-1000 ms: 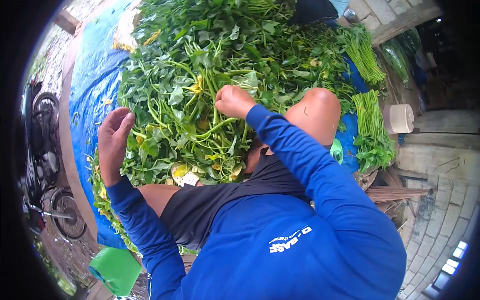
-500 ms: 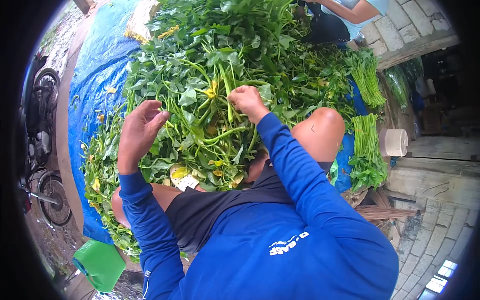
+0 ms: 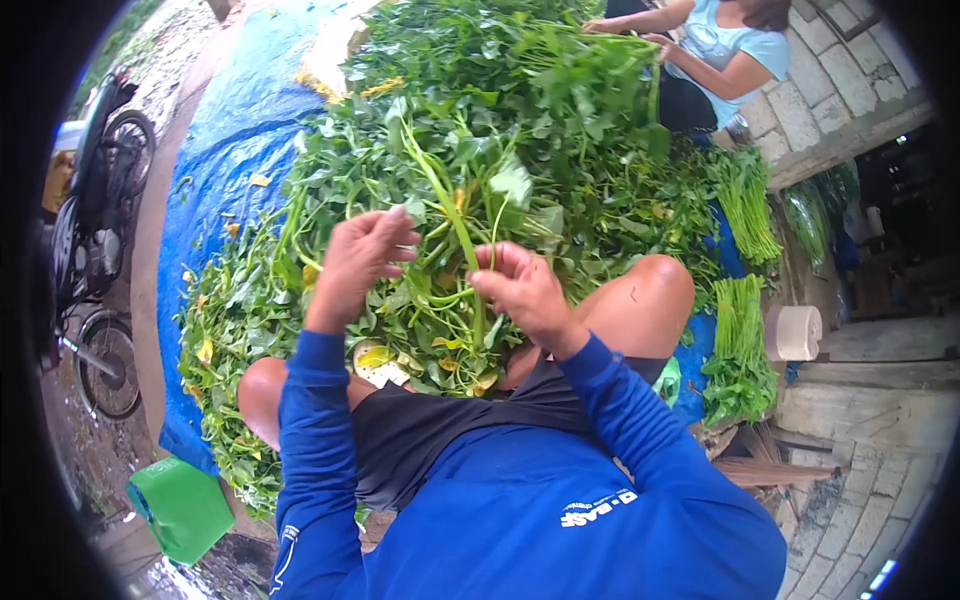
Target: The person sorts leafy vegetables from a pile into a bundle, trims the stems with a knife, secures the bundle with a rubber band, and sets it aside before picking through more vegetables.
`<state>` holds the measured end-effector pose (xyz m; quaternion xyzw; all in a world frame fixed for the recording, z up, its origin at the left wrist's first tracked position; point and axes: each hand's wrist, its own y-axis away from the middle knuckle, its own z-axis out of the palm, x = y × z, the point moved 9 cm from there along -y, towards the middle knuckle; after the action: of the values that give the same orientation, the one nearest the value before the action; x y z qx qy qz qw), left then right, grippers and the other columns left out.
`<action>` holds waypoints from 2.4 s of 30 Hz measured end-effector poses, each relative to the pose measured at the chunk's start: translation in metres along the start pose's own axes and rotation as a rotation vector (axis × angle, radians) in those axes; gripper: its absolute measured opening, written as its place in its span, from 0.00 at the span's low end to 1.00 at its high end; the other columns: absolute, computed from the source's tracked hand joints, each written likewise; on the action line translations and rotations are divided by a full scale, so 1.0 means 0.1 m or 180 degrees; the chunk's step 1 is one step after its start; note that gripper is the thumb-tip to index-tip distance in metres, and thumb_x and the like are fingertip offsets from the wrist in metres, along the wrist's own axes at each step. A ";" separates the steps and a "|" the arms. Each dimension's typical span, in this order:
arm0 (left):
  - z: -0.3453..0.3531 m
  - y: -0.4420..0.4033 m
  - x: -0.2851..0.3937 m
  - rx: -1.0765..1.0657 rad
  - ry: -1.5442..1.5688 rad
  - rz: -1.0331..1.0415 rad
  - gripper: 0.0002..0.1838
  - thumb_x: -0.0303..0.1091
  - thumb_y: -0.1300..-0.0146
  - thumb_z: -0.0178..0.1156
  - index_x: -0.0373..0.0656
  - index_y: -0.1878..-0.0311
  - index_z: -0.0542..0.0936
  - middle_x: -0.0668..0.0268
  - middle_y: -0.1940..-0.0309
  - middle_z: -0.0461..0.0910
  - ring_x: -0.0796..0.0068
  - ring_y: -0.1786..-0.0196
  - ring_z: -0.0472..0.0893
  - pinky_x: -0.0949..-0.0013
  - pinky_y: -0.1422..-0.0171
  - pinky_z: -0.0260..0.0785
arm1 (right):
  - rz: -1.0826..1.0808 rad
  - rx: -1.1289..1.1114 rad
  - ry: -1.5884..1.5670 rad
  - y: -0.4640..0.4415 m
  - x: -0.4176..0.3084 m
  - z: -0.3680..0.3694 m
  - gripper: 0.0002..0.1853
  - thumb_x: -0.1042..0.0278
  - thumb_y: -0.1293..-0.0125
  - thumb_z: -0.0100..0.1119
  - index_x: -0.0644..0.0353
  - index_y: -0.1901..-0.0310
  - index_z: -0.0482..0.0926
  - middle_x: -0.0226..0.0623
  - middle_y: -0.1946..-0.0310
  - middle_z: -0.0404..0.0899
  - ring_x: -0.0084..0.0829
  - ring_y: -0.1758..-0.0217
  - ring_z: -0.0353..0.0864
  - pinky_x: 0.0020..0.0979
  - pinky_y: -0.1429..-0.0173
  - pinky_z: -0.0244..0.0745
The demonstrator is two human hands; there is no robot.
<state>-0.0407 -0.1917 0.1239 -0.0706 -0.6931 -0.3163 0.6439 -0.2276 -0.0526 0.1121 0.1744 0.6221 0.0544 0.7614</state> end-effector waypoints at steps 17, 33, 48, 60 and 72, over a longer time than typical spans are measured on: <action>-0.45 0.21 -0.59 0.0635 0.1096 -0.0330 0.19 0.53 0.16 0.63 0.46 0.44 0.85 0.64 0.56 0.92 0.77 0.64 0.91 0.76 0.68 0.84 | -0.2206 -0.0003 0.1679 0.22 -0.09 0.81 0.12 0.78 0.31 0.75 0.65 0.48 0.89 0.45 0.52 0.89 0.40 0.52 0.91 0.35 0.50 0.87; -1.43 0.42 -0.50 0.1619 0.1167 0.0297 0.19 0.51 0.15 0.62 0.44 0.41 0.86 0.70 0.64 0.87 0.81 0.66 0.88 0.81 0.73 0.73 | -0.3718 -0.0837 0.2070 0.70 -0.21 1.36 0.21 0.73 0.44 0.80 0.60 0.46 0.91 0.41 0.50 0.91 0.42 0.55 0.90 0.38 0.50 0.88; -1.17 0.60 -0.20 0.1172 0.0024 0.0097 0.22 0.56 0.12 0.55 0.44 0.39 0.75 0.64 0.61 0.89 0.76 0.67 0.90 0.78 0.71 0.76 | -0.0241 0.1716 0.3707 -1.46 0.58 -0.68 0.15 0.57 0.33 0.64 0.61 0.59 0.88 0.57 0.57 0.91 0.61 0.50 0.90 0.56 0.41 0.85; -0.70 0.46 -0.19 0.0611 0.0936 0.0099 0.17 0.53 0.18 0.67 0.49 0.47 0.85 0.73 0.63 0.88 0.87 0.68 0.85 0.84 0.71 0.69 | -0.0498 0.1859 0.2992 -1.52 0.16 -1.14 0.13 0.57 0.32 0.68 0.59 0.57 0.90 0.48 0.62 0.92 0.46 0.62 0.91 0.45 0.49 0.87; -0.55 0.50 0.00 0.0725 0.0900 0.0759 0.15 0.49 0.16 0.65 0.46 0.48 0.86 0.72 0.62 0.88 0.85 0.65 0.85 0.81 0.66 0.70 | -0.0820 0.0290 -0.0086 -0.48 -1.04 -0.66 0.22 0.66 0.20 0.70 0.54 0.28 0.83 0.26 0.56 0.90 0.19 0.57 0.89 0.28 0.50 0.89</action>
<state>0.0308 -0.1816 0.1400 -0.0339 -0.6140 -0.1643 0.7713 -0.3210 -0.1152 0.1814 0.1282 0.6309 -0.0745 0.7616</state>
